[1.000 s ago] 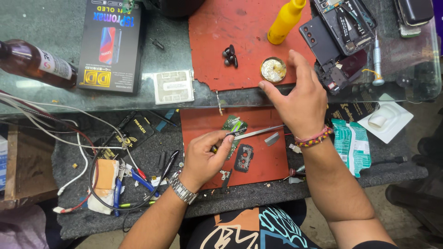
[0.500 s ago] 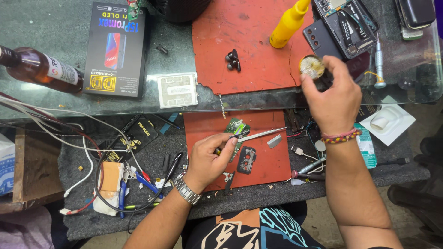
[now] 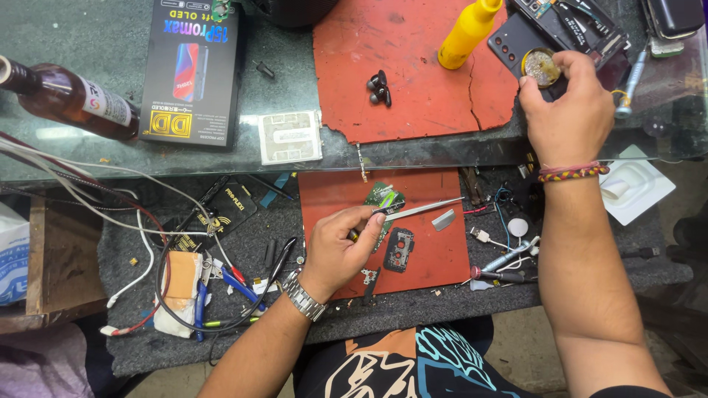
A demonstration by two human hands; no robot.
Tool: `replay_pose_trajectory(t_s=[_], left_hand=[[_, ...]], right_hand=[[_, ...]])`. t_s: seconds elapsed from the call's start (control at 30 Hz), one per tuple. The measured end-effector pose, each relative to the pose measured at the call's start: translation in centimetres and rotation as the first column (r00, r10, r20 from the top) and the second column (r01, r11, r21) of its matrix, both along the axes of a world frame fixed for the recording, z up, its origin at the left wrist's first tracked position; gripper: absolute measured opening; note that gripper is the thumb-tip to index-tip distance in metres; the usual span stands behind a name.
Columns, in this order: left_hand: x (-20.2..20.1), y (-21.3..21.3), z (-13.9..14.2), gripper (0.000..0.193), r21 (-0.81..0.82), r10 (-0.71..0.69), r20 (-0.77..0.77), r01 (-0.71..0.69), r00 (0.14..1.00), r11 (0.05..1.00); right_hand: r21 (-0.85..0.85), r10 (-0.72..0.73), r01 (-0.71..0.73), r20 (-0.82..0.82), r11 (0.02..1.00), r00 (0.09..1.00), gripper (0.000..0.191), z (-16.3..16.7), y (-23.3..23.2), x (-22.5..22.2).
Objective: The person uses a soldering iron to attach wires to a small blue circuit board. They then connect a small battery pack to the board and continue soldering the connections.
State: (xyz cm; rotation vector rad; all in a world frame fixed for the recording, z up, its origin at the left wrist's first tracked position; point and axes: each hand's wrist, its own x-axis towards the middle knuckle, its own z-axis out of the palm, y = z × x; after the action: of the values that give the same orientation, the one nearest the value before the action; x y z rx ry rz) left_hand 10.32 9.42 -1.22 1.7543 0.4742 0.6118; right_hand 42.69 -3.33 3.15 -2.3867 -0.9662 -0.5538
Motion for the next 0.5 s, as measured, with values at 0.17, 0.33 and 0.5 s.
replay_pose_trajectory(t_s=[0.17, 0.33, 0.5], left_hand=[[0.0, 0.0, 0.1, 0.018, -0.003, 0.006, 0.004, -0.006, 1.000, 1.000], [0.0, 0.1, 0.2, 0.018, 0.003, 0.016, 0.001, -0.016, 1.000, 1.000], [0.0, 0.1, 0.1, 0.019, -0.006, 0.019, 0.008, -0.019, 1.000, 1.000]], right_hand=[[-0.035, -0.001, 0.006, 0.144, 0.999, 0.990, 0.032, -0.2, 0.6, 1.3], [-0.035, 0.026, -0.019, 0.198, 0.999, 0.980, 0.029, 0.7, 1.1, 2.1], [-0.017, 0.220, -0.220, 0.132, 0.975, 0.967, 0.025, 2.6, 1.6, -2.2]])
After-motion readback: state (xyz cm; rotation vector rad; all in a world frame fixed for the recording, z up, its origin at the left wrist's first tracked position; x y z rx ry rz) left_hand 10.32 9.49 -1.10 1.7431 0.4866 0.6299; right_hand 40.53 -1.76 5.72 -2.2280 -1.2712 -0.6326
